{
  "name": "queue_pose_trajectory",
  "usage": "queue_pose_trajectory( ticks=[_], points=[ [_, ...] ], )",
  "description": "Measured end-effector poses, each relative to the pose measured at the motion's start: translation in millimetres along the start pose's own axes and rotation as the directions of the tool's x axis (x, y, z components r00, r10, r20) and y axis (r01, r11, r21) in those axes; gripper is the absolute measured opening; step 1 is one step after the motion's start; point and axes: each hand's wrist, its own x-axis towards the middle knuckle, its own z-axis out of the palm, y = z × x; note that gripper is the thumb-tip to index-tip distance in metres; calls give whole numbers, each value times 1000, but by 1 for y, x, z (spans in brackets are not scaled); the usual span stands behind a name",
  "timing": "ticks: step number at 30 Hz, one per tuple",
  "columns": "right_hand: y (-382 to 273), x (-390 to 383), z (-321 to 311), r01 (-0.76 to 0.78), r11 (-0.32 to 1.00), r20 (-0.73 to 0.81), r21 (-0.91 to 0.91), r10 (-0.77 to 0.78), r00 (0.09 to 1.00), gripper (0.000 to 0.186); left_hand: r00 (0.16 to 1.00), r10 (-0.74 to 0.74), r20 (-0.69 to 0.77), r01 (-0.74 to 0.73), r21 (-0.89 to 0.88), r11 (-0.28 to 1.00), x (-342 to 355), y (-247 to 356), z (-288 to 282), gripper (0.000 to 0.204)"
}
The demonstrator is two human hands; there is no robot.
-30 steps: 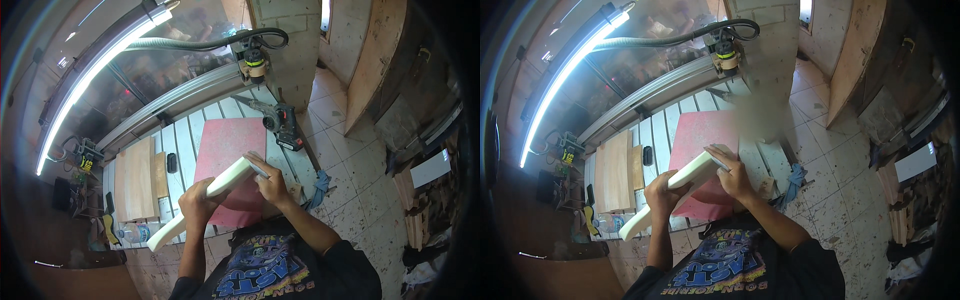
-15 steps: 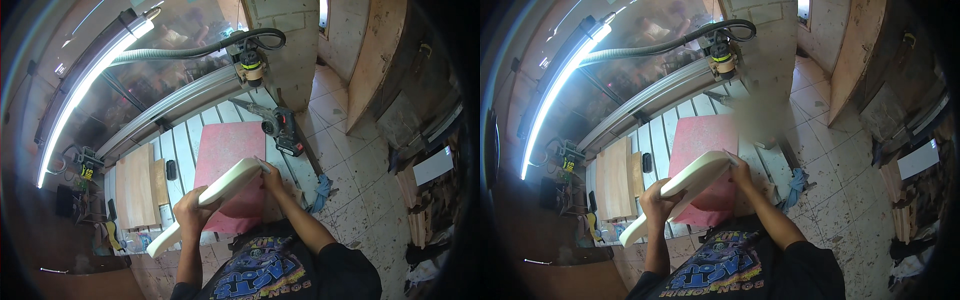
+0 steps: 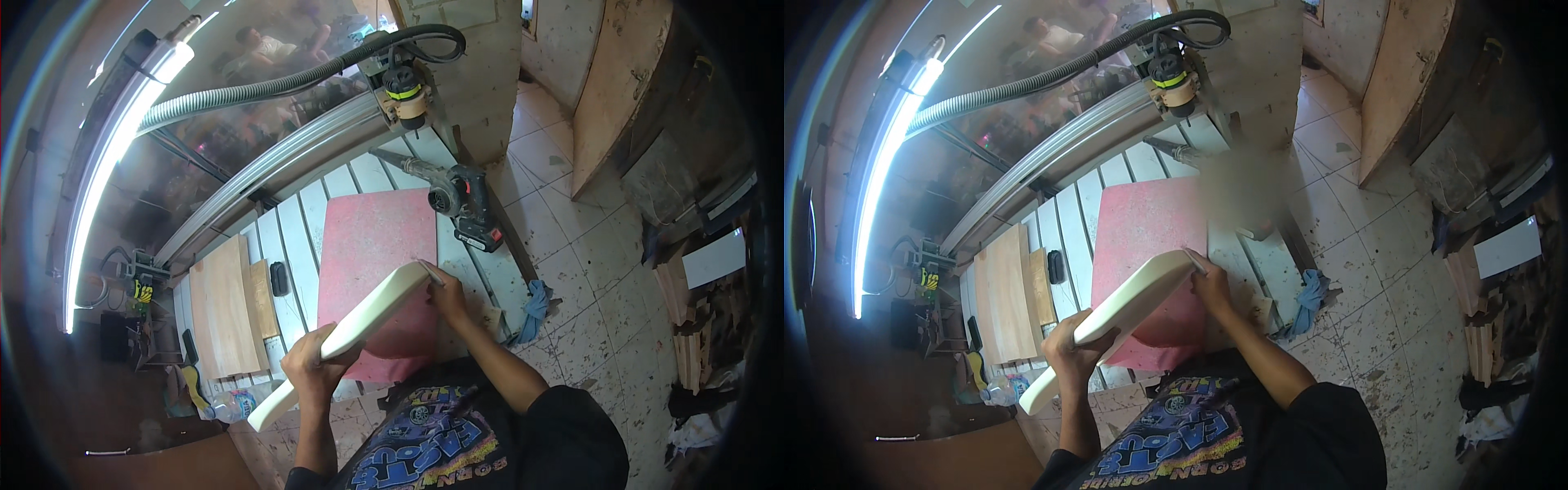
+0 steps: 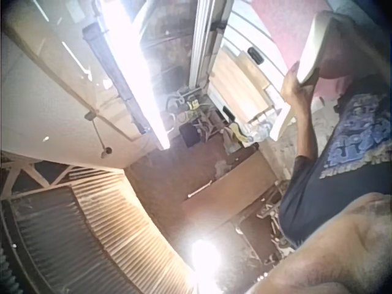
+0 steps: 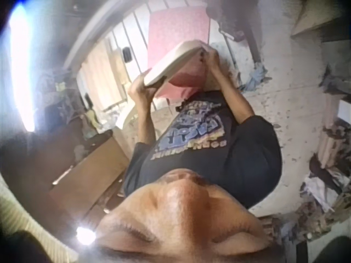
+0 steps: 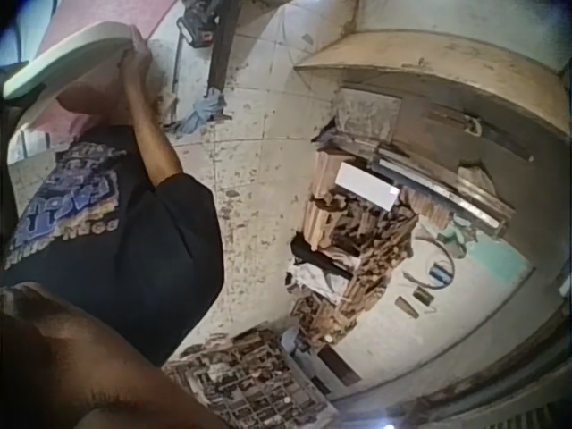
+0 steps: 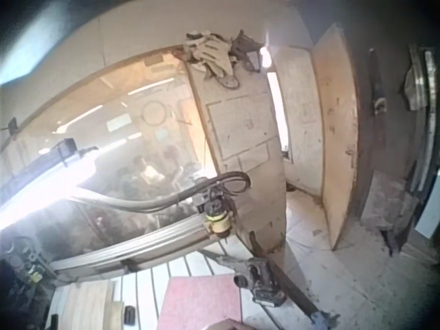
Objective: The person sands the surface and edges of a white guitar body using a piece of sandpaper.
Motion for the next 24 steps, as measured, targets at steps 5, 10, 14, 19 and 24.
queue_pose_trajectory(
  ticks=[5, 10, 14, 19, 24],
  points=[
    [-36, -50, 0, 638, 766, 73, -79, -634, 770, 57, 999, -20, 30, 20, -10, 1000, 0, 3, 1, 42],
    [-24, -29, -6, 266, 963, 36, 45, -268, 963, 65, 999, -10, 32, 10, -5, 1000, 2, 5, 2, 43],
    [-69, -74, 9, 768, 622, 132, -151, -757, 640, 67, 1000, -22, 15, 22, -24, 999, 1, 1, 2, 43],
    [-32, -43, -9, 597, 786, 45, -164, -598, 800, 64, 1000, -2, 2, 2, -22, 1000, 3, 4, 5, 42],
    [-81, -89, 3, 750, 646, 166, -144, -731, 662, 63, 999, -33, 32, 33, -9, 999, -1, 9, -1, 38]
  ],
)
